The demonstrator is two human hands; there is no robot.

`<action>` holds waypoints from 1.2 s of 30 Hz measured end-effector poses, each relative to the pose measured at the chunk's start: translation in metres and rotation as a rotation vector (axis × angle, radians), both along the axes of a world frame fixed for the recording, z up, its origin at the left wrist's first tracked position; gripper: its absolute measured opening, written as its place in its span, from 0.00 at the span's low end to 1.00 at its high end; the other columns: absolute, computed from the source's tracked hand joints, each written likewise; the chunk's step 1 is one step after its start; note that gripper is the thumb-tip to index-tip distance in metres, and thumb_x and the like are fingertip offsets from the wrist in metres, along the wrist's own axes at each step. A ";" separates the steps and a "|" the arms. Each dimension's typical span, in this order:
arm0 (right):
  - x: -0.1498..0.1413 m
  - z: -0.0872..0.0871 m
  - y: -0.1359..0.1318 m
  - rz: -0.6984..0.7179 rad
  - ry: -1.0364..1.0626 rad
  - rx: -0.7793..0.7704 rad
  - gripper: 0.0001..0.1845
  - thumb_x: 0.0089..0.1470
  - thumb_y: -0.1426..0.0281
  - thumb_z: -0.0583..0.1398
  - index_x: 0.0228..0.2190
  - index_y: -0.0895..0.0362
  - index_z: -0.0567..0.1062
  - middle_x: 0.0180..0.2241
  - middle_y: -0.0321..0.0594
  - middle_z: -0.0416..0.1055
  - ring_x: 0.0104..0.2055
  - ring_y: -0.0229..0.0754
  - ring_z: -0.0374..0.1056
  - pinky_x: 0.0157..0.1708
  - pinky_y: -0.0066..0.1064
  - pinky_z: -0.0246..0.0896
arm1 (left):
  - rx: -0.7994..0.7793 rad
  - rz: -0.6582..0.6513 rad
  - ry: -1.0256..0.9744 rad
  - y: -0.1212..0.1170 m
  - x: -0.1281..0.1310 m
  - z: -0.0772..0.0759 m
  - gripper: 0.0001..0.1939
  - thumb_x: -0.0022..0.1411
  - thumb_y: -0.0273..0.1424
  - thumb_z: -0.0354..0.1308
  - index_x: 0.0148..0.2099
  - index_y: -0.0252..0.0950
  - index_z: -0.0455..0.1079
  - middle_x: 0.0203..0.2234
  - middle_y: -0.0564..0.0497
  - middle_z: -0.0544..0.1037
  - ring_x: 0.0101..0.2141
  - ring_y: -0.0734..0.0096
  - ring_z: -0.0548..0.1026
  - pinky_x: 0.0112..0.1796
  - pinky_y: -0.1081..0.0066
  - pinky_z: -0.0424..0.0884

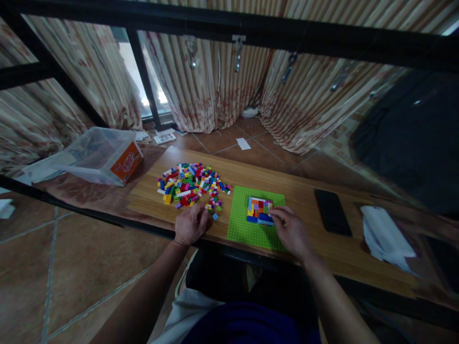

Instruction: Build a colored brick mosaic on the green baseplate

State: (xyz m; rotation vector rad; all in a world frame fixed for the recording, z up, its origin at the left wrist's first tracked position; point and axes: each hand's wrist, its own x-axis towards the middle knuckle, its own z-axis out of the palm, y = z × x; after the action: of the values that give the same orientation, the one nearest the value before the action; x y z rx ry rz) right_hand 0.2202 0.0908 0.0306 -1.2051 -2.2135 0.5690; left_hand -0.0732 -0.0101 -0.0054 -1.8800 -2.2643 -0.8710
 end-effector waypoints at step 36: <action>-0.025 -0.032 -0.010 -0.456 0.037 0.019 0.41 0.51 0.47 0.56 0.56 0.63 0.60 0.54 0.61 0.62 0.58 0.59 0.54 0.54 0.54 0.49 | 0.015 -0.021 -0.016 0.001 -0.001 -0.004 0.11 0.65 0.36 0.47 0.42 0.38 0.68 0.32 0.49 0.78 0.33 0.68 0.76 0.36 0.71 0.69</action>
State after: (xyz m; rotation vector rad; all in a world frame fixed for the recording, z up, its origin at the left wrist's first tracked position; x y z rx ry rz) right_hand 0.1948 0.0811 -0.0018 -1.6079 -1.8198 0.3776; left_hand -0.0743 -0.0095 -0.0094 -1.9010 -2.2448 -0.9058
